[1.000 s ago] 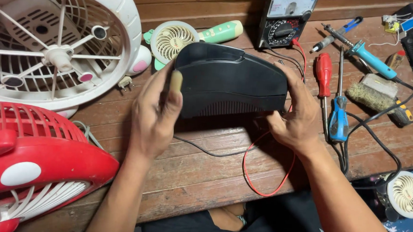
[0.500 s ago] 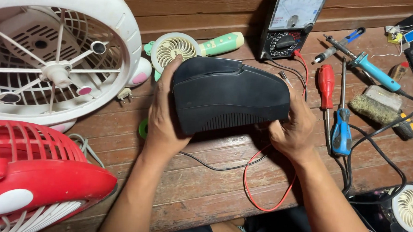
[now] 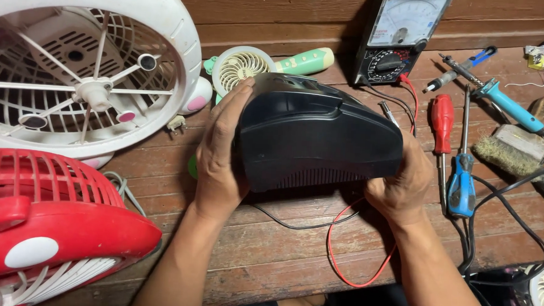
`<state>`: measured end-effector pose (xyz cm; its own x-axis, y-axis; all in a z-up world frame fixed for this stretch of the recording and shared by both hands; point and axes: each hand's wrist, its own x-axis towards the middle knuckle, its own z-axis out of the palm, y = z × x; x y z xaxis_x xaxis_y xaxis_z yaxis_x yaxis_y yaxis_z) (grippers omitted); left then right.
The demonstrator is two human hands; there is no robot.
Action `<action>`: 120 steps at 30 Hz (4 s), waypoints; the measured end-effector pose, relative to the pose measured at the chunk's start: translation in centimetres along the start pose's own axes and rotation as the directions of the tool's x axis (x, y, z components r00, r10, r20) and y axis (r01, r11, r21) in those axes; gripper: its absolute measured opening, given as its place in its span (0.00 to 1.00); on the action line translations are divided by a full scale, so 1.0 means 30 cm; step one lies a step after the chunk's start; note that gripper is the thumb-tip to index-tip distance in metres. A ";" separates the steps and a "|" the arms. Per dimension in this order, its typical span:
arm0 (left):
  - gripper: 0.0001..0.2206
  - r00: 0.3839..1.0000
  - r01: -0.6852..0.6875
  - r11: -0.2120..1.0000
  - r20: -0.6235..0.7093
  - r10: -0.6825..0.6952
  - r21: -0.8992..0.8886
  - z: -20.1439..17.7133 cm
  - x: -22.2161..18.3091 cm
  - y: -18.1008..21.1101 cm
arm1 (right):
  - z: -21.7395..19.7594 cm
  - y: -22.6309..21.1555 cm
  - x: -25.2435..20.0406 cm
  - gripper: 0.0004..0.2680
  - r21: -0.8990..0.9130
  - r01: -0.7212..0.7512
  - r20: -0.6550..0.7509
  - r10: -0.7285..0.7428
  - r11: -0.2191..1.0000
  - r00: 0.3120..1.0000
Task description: Soldering a wire and reassembling the plastic casing of an electronic device using a screwdriver.
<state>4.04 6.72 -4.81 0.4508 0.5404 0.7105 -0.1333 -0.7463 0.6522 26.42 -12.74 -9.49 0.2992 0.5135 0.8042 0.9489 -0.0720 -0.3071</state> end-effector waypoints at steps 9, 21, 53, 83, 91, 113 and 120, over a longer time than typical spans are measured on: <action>0.24 0.982 -0.180 0.984 -0.062 0.180 0.017 0.010 -0.003 0.043 | -0.011 -0.001 -0.022 0.14 -0.174 0.057 -0.025 -0.062 0.983 0.998; 0.20 0.944 -0.286 0.935 0.106 0.313 -0.211 -0.028 0.008 0.020 | -0.049 -0.053 0.040 0.23 -0.033 0.229 0.111 -0.224 0.973 0.968; 0.16 0.820 -0.494 0.862 0.388 0.421 0.109 -0.157 0.000 0.107 | -0.088 -0.120 0.093 0.11 0.207 0.381 0.005 -0.390 0.901 0.921; 0.40 0.987 -0.138 0.990 0.079 0.137 0.011 -0.067 -0.068 0.061 | -0.085 -0.101 0.074 0.06 -0.037 0.461 -0.110 -0.462 0.887 0.880; 0.29 0.776 0.587 0.542 0.228 -0.588 -0.601 0.026 -0.086 0.089 | -0.083 -0.132 0.105 0.04 -0.192 0.527 -0.104 -0.552 0.828 0.828; 0.50 0.902 0.411 0.878 0.248 -0.353 -0.246 0.001 -0.045 0.131 | -0.020 -0.275 0.053 0.05 -0.070 0.821 -0.010 -0.824 0.566 0.567; 0.46 0.884 0.434 0.897 0.230 -0.406 -0.083 0.019 -0.061 0.185 | -0.021 -0.252 0.042 0.05 -0.116 0.806 0.012 -0.811 0.581 0.586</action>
<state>2.98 1.36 -2.65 0.6560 0.6914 0.3027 0.0022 -0.4028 0.9153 19.69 -12.08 -5.86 -0.5951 0.3693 0.7138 0.8036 0.2728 0.5289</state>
